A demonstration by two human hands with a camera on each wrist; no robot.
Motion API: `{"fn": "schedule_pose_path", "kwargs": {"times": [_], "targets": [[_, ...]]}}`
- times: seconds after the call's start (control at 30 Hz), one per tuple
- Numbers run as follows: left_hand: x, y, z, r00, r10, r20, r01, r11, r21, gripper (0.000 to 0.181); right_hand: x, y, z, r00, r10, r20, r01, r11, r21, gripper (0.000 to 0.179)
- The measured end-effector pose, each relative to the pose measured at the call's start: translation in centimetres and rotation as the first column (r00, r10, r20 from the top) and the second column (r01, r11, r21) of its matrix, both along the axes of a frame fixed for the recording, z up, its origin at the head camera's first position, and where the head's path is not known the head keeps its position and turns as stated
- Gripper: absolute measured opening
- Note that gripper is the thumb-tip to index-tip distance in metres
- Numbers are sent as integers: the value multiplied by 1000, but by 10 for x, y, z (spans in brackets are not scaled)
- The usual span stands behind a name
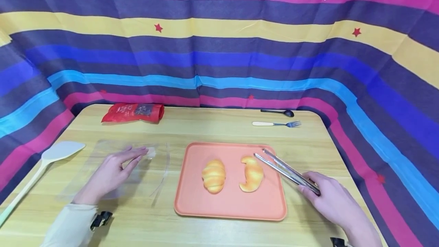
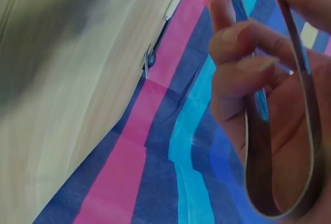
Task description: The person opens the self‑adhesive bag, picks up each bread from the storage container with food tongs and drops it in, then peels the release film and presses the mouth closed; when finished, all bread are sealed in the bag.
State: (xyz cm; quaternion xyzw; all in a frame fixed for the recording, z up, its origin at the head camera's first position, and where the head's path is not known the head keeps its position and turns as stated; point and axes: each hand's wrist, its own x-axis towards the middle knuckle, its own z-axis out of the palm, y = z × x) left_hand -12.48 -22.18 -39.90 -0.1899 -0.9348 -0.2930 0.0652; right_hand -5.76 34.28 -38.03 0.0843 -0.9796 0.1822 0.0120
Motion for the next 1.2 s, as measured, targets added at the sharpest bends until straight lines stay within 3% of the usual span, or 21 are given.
{"fn": "schedule_pose_path", "kwargs": {"times": [0.27, 0.57, 0.7, 0.87, 1.2], "targets": [[2, -3, -2, 999, -4, -41, 4, 1000, -6, 29, 4, -5, 5, 999, 21, 32, -23, 998, 66, 31], [1, -3, -4, 999, -8, -46, 8, 1000, -10, 29, 5, -13, 9, 987, -15, 161, -2, 994, 105, 28], [1, -5, -4, 996, -6, -84, 5, 1000, -7, 28, 3, -14, 8, 983, -16, 182, -6, 993, 117, 26], [2, -6, -6, 991, -12, -136, 11, 1000, -8, 28, 1, -14, 4, 992, 11, 125, -29, 989, 147, 19], [0, -4, -9, 988, -5, -153, 8, 1000, 19, 29, -1, -13, 6, 995, 77, -65, -68, 990, 122, 20]]}}
